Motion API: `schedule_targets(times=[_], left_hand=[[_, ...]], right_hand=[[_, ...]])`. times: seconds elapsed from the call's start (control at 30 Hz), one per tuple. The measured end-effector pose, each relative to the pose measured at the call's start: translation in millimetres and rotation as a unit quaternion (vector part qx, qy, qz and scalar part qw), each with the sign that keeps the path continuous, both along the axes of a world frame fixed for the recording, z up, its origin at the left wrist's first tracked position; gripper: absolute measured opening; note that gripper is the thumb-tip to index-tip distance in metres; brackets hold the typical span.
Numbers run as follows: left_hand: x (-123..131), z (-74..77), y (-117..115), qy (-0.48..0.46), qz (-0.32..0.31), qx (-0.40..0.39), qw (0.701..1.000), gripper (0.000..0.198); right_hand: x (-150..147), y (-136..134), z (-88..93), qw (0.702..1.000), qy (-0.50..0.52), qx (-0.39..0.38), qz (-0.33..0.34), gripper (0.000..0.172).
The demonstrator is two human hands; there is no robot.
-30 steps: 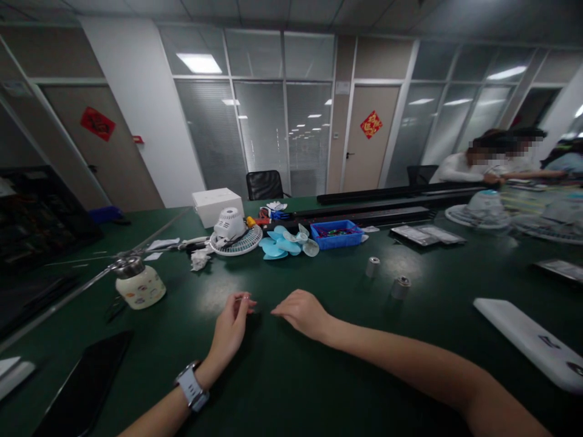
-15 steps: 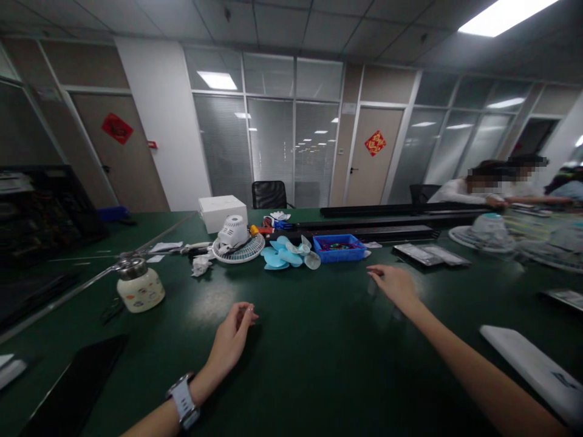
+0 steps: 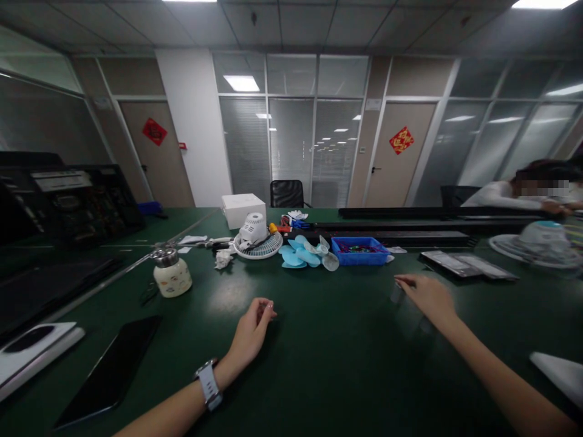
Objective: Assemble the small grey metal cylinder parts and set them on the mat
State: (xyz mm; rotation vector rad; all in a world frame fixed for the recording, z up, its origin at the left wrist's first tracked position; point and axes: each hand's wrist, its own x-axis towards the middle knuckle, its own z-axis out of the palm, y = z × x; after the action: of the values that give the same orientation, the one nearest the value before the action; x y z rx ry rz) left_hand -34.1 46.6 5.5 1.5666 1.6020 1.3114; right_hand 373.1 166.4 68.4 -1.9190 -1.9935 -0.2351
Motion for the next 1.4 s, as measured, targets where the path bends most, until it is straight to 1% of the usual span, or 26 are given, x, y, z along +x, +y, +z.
schedule_targets(times=[0.13,0.2,0.27,0.37,0.43,0.5,0.57,0.63,0.77,0.87,0.9,0.97,1.03,1.1,1.17,1.3,1.4], left_hand=[[2.1,5.0,-2.4,0.008,0.001,-0.003,1.0,0.034],[2.7,7.7,-4.1,0.01,0.002,-0.003,1.0,0.033],[3.2,9.7,-5.3,0.006,0.003,0.0,1.0,0.032],[3.9,10.6,-5.7,-0.001,0.003,0.002,1.0,0.032],[4.3,10.2,-5.2,-0.003,0.004,-0.001,1.0,0.032],[4.6,9.5,-4.5,-0.002,0.007,-0.006,1.0,0.033],[4.6,8.5,-4.1,0.004,0.01,-0.006,1.0,0.032],[4.2,7.4,-3.5,0.017,0.011,-0.004,1.0,0.031],[3.9,6.1,-2.5,0.021,0.016,-0.002,1.0,0.031],[4.8,6.9,-2.9,0.022,0.01,0.0,1.0,0.031],[5.4,7.6,-3.4,0.025,0.007,0.004,1.0,0.031],[7.4,9.7,-5.5,0.041,0.001,0.013,0.999,0.031],[10.1,12.4,-8.4,0.071,-0.002,0.023,0.997,0.033],[13.0,15.0,-11.5,0.101,-0.003,0.034,0.994,0.034],[15.1,16.9,-14.0,0.123,-0.002,0.045,0.991,0.034],[14.2,16.6,-13.6,0.143,0.01,0.053,0.988,0.033],[9.4,13.3,-8.1,0.133,0.034,0.053,0.989,0.032]], right_hand=[[0.9,-1.8,-1.2,1.0,-0.001,-0.015,-0.011,0.041],[3.8,-8.3,-3.5,1.0,0.003,-0.001,-0.009,0.045],[11.1,-18.9,-9.7,0.999,0.017,0.028,0.004,0.05],[31.3,-37.0,-27.4,0.996,0.072,0.044,0.017,0.06],[47.5,-45.8,-40.5,0.991,0.131,0.008,0.012,0.065],[60.2,-50.7,-49.4,0.979,0.197,-0.051,0.002,0.066],[65.4,-53.1,-51.9,0.964,0.245,-0.101,-0.007,0.059],[62.3,-55.1,-49.2,0.959,0.261,-0.111,-0.014,0.049],[41.7,-63.3,-41.8,0.966,0.243,-0.091,0.002,0.036],[21.1,-73.3,-42.9,0.977,0.199,-0.069,0.02,0.035],[12.9,-76.7,-44.3,0.98,0.186,-0.059,0.035,0.036],[-6.8,-82.6,-47.0,0.978,0.181,-0.045,0.092,0.038],[-31.0,-86.4,-48.7,0.965,0.196,-0.045,0.17,0.037],[-58.5,-87.7,-49.7,0.945,0.206,-0.056,0.246,0.035],[-86.8,-86.6,-50.4,0.927,0.205,-0.064,0.306,0.035],[-134.1,-82.9,-50.4,0.904,0.194,-0.064,0.376,0.038],[-155.0,-83.2,-48.4,0.89,0.191,-0.063,0.409,0.039]])
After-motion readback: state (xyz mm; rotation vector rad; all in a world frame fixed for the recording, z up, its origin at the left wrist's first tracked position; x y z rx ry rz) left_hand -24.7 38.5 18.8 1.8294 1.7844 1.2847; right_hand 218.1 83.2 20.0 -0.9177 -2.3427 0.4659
